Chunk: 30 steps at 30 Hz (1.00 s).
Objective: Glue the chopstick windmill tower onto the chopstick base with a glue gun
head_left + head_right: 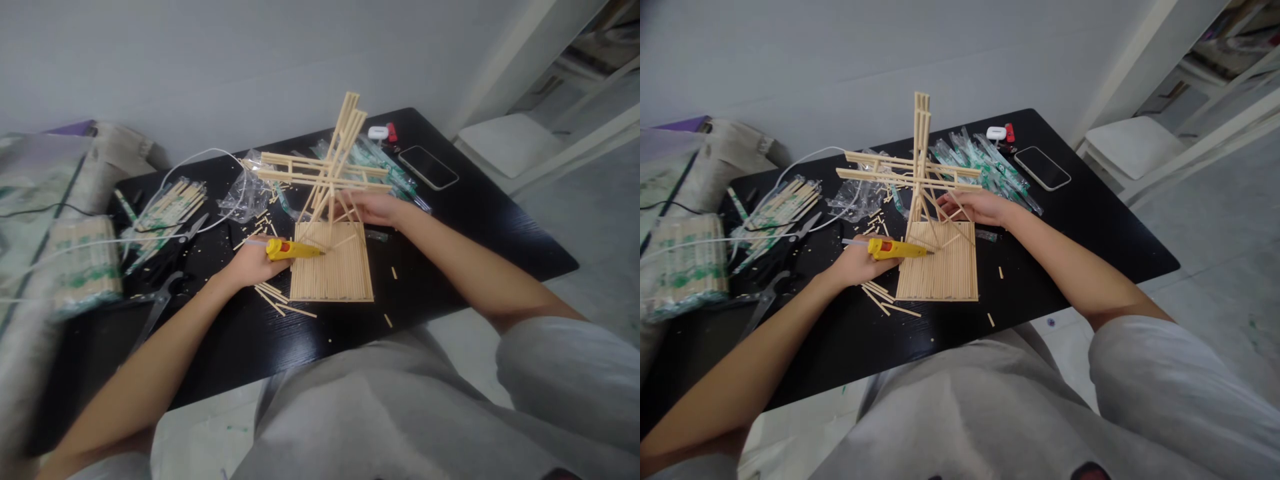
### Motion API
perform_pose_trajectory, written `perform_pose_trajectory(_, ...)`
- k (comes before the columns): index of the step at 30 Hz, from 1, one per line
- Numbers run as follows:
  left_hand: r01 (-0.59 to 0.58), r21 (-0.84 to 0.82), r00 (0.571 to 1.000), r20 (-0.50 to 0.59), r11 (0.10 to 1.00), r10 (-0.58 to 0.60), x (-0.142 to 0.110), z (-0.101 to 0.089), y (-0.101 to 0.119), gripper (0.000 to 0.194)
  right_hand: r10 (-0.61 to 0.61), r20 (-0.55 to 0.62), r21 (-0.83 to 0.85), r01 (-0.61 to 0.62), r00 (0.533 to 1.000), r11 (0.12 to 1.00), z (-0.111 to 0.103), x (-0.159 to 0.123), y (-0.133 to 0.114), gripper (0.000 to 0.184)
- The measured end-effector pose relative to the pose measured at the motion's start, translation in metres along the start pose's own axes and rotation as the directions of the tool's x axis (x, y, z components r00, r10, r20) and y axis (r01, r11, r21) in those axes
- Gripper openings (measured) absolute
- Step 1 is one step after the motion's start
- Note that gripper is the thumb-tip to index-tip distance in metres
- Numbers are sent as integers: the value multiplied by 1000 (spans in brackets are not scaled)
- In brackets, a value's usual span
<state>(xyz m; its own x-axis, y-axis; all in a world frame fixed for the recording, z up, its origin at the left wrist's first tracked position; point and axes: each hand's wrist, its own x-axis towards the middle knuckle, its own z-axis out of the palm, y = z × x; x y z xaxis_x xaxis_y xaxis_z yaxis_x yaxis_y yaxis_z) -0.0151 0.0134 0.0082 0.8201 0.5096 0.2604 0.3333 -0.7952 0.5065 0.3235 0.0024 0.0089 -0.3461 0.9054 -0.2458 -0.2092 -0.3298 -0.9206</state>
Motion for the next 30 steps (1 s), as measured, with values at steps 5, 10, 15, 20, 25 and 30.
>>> perform_pose_trajectory(5, -4, 6, 1000, 4, 1000, 4, 1, -1, 2, 14, 4, 6, 30, -4, 1000, 1000, 3, 0, -1, 21)
perform_pose_trajectory(10, -23, -21, 1000, -3, 1000, 23, 1, 0, 1, 13, 8, -13, 23, -8, 1000, 1000, 4, -1, -2, 23)
perform_pose_trajectory(15, -1, -10, 1000, 9, 1000, 1, 1, -1, 2, 14, 13, -30, 2, -13, 999, 1000, 3, -1, -1, 23)
perform_pose_trajectory(20, 19, -5, 1000, 0, 1000, -19, 0, 0, 1, 17, 1, -32, -8, -1, 999, 1000, 3, 0, -1, 21)
perform_pose_trajectory(25, 20, -15, 1000, 3, 1000, -20, 0, 1, 0, 16, 15, -48, -29, -16, 999, 999, 5, -2, -3, 23)
perform_pose_trajectory(30, 7, -46, 1000, -2, 999, -7, 0, 2, -1, 16, -7, -51, -32, 5, 999, 999, 6, -4, -4, 24)
